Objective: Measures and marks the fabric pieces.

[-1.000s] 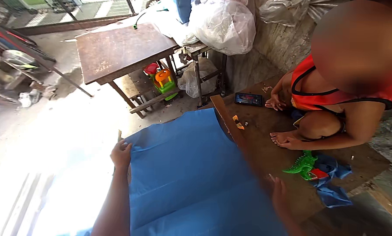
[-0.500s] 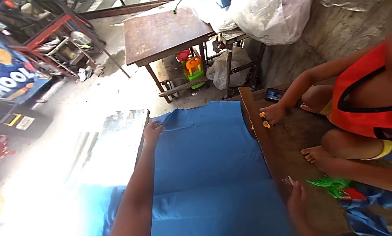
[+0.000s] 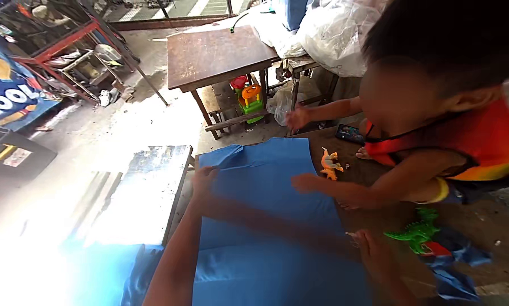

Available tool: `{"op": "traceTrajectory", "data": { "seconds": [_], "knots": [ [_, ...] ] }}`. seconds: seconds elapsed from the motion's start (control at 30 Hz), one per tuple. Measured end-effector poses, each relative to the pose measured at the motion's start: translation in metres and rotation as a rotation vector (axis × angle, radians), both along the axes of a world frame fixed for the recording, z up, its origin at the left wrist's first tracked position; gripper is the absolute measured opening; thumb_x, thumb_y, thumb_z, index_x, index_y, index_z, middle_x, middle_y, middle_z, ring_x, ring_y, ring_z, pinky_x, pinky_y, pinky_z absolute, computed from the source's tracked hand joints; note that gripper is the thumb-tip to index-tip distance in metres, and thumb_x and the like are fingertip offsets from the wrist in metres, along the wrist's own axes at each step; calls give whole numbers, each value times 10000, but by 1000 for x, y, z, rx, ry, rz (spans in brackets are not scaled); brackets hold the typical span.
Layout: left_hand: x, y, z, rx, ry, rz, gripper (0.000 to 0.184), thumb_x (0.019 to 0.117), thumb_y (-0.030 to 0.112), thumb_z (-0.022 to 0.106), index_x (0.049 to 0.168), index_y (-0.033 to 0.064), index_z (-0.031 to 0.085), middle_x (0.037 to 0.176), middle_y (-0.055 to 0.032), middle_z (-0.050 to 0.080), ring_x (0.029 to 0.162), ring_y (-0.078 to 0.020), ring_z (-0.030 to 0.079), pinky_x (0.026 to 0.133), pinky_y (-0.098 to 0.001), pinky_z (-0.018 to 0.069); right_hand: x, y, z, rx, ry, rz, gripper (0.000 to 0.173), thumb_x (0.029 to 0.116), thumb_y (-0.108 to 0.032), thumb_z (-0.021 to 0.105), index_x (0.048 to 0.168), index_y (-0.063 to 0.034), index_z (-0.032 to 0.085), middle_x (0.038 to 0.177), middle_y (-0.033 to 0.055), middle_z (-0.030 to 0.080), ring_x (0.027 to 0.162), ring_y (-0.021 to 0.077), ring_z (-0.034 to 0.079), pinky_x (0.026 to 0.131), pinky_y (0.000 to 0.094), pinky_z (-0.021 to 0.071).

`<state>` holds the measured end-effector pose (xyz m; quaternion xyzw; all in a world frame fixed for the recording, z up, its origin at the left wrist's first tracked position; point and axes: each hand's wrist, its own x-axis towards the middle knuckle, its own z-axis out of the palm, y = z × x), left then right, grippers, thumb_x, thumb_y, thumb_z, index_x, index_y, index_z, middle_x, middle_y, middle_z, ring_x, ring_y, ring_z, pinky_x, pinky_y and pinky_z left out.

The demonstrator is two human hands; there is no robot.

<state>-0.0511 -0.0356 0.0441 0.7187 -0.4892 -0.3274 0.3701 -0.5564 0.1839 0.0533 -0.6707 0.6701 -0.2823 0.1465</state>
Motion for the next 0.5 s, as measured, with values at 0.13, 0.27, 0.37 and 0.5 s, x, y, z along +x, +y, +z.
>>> {"op": "traceTrajectory", "data": {
  "seconds": [0.13, 0.27, 0.37, 0.5],
  "knots": [
    [-9, 22, 6, 36, -125, -159, 353, 1033, 97, 587, 1318, -108, 548, 1219, -292, 654, 1091, -363, 671, 1004, -503, 505, 11, 25, -10, -2, -81, -35, 383, 1045, -143, 407, 1005, 126, 677, 840, 260, 685, 755, 390, 699, 692, 524, 568],
    [19, 18, -45, 27, -189, -252, 408, 1002, 150, 653, 1343, -54, 560, 1279, -238, 656, 1136, -340, 676, 1024, -498, 516, 28, 50, -26, 48, -157, -2, 353, 1043, -119, 411, 1021, 121, 669, 826, 231, 687, 744, 335, 701, 697, 473, 581],
    [24, 12, -60, 53, -290, -225, 467, 977, 228, 695, 1364, -4, 577, 1317, -206, 644, 1120, -331, 681, 1000, -512, 533, 38, 63, -38, 141, -193, -19, 305, 1037, -51, 425, 1042, 149, 656, 845, 251, 683, 777, 356, 699, 737, 492, 577],
    [29, 15, -67, -36, -327, -77, 467, 966, 296, 711, 1334, 23, 618, 1382, -241, 574, 1124, -376, 652, 967, -542, 532, 45, 70, -46, 48, -123, -45, 290, 1022, -51, 441, 1011, 141, 657, 816, 239, 685, 734, 344, 702, 691, 467, 584]
  ]
}}
